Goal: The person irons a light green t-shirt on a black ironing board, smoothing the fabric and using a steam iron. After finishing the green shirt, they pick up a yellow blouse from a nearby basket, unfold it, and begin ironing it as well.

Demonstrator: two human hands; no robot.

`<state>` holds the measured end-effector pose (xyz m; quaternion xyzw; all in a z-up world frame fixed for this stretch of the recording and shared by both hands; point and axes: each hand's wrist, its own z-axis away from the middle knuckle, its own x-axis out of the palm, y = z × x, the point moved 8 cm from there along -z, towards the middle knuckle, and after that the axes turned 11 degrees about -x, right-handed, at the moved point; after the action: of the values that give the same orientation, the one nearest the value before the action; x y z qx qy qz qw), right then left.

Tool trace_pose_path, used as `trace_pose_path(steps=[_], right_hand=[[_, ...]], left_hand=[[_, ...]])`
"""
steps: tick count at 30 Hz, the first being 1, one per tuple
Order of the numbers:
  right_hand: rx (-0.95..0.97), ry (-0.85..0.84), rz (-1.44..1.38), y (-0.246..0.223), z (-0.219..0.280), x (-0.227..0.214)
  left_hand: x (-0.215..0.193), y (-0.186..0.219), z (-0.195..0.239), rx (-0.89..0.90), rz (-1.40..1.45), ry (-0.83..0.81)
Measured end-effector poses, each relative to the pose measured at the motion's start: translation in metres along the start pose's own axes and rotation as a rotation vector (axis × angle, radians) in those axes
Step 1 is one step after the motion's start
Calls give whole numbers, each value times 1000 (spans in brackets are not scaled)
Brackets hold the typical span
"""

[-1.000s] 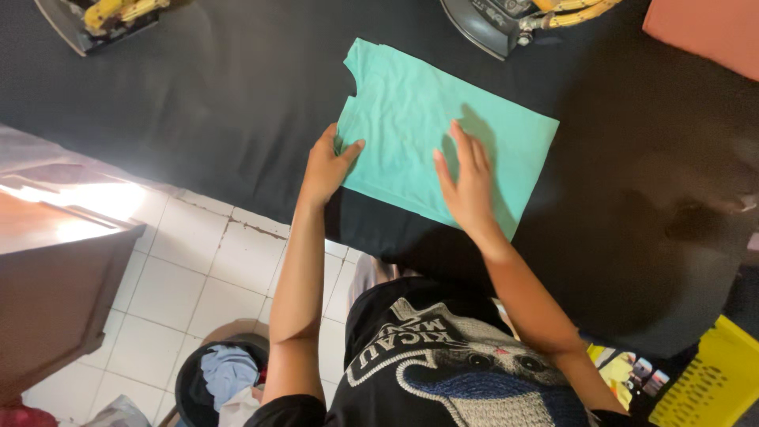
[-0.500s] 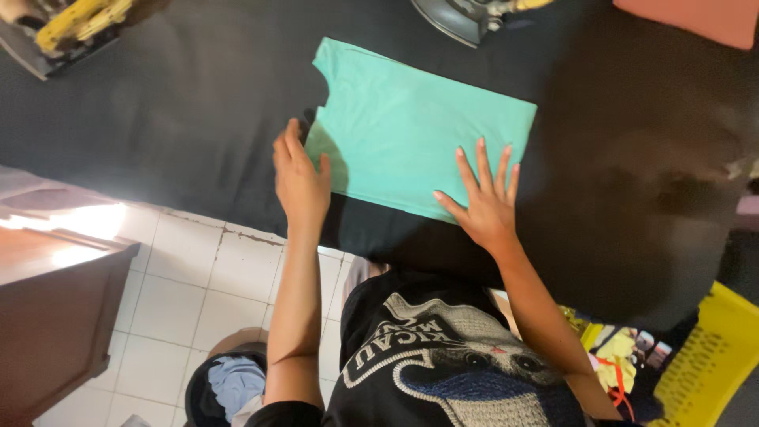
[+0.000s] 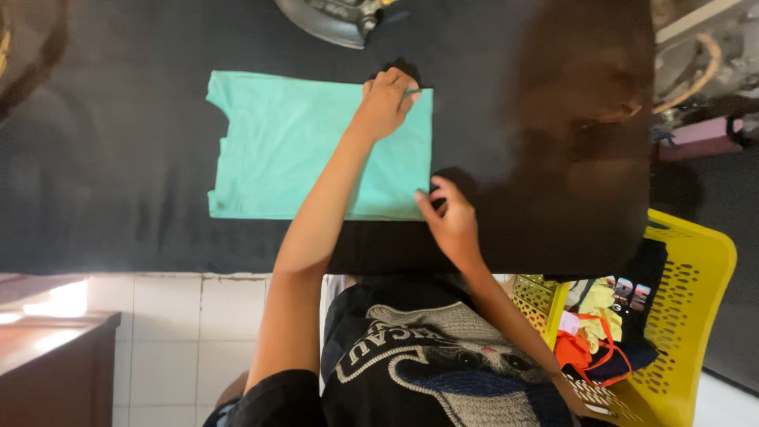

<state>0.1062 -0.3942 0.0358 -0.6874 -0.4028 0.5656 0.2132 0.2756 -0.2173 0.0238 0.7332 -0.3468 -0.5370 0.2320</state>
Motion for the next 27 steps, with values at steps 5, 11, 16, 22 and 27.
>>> trace_pose_path(steps=[5, 11, 16, 22, 27], right_hand=[[3, -118, 105, 3, 7, 2], [51, -210, -8, 10, 10, 2], [151, -217, -229, 9, 18, -4], [213, -231, -468, 19, 24, -20], [175, -180, -554, 39, 13, -73]], left_hand=[[34, -21, -40, -100, -78, -173], [57, -32, -54, -124, -185, -431], [60, -33, -58, -160, -213, -498], [38, -9, -57, -296, 138, -594], [10, 48, -60, -200, 466, -559]])
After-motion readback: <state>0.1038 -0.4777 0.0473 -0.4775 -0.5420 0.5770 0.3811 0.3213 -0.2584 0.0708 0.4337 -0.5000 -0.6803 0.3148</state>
